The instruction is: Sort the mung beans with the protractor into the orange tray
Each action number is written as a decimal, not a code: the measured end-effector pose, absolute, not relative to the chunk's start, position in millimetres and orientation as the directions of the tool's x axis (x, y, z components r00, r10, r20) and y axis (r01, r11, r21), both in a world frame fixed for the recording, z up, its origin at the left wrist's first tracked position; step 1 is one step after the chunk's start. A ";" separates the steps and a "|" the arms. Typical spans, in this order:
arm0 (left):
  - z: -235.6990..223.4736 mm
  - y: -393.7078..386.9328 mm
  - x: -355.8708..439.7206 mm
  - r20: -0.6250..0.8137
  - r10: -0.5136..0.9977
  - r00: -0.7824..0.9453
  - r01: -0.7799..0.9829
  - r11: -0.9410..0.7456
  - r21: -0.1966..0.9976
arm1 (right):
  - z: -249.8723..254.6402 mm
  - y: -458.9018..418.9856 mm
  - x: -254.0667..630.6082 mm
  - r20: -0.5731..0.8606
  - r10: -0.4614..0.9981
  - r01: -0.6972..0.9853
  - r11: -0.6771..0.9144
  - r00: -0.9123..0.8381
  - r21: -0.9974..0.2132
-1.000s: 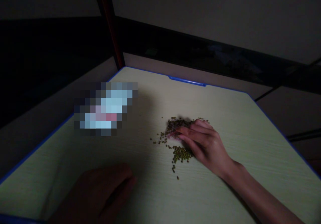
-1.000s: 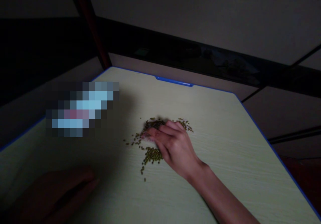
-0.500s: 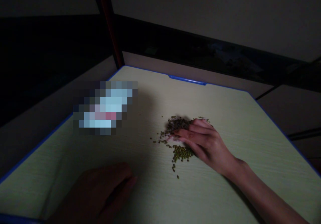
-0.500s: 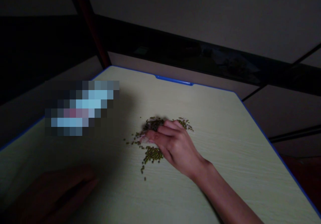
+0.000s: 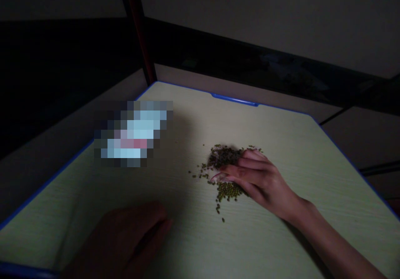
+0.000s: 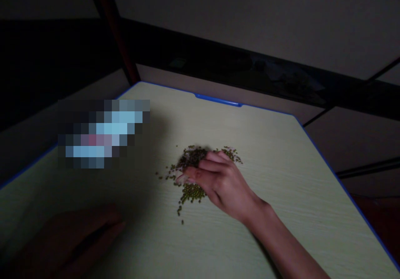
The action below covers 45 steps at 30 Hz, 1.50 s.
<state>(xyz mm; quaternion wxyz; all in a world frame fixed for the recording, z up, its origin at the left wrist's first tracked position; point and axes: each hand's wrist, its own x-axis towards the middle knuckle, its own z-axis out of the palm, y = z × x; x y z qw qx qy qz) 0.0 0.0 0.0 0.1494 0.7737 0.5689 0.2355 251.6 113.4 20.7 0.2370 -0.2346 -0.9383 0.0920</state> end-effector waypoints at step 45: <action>-3.6 1.9 -5.9 0.162 0.956 0.246 0.787 -0.295 0.542 | 20.3 112.1 245.8 0.483 0.451 0.388 0.892 -0.751 -0.230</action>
